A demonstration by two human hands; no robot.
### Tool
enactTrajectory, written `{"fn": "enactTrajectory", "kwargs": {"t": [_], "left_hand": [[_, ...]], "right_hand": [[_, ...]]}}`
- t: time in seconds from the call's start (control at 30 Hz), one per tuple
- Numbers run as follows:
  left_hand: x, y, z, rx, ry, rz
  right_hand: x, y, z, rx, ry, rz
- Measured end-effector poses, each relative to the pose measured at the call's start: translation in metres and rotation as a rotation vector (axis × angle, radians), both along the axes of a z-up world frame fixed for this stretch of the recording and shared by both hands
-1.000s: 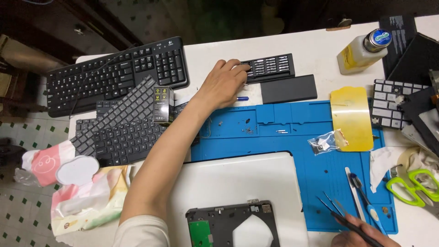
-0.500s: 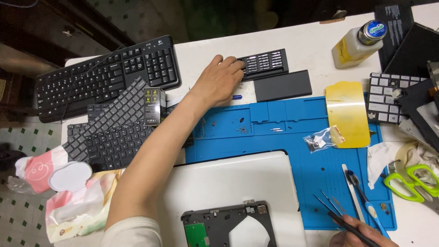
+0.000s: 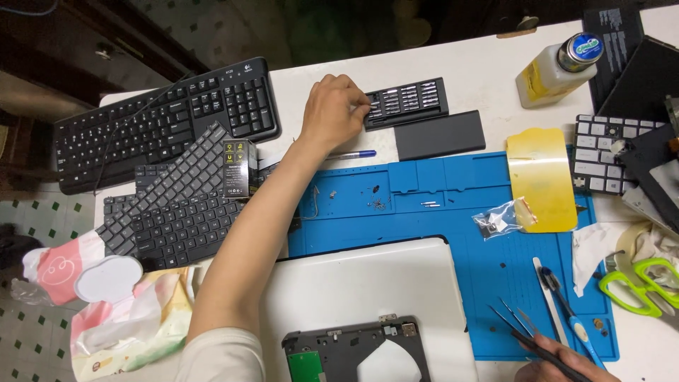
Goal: Inspecting and repairing a laptop component by manipulating small wires and connectors with a precision tool.
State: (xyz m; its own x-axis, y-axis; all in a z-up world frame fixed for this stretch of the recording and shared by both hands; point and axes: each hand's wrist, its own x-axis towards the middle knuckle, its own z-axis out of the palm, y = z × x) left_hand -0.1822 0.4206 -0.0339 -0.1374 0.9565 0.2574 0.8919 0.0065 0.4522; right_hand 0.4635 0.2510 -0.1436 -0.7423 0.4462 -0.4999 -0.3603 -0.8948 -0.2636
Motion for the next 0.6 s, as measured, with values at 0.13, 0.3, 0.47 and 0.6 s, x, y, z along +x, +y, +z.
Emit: {"fn": "enactTrajectory", "kwargs": {"t": [0.13, 0.3, 0.47, 0.6], "left_hand": [[0.001, 0.002, -0.004, 0.009, 0.015, 0.004], [0.003, 0.004, -0.005, 0.017, 0.035, 0.013], [0.000, 0.009, -0.003, -0.024, 0.064, 0.020], [0.003, 0.015, 0.009, -0.049, 0.015, 0.041]], "right_hand": [[-0.009, -0.004, 0.012, -0.116, 0.015, -0.040], [-0.004, -0.003, 0.005, -0.114, -0.015, -0.029], [-0.013, -0.004, 0.016, -0.077, -0.046, -0.062], [-0.006, -0.006, 0.008, -0.033, -0.085, -0.090]]}}
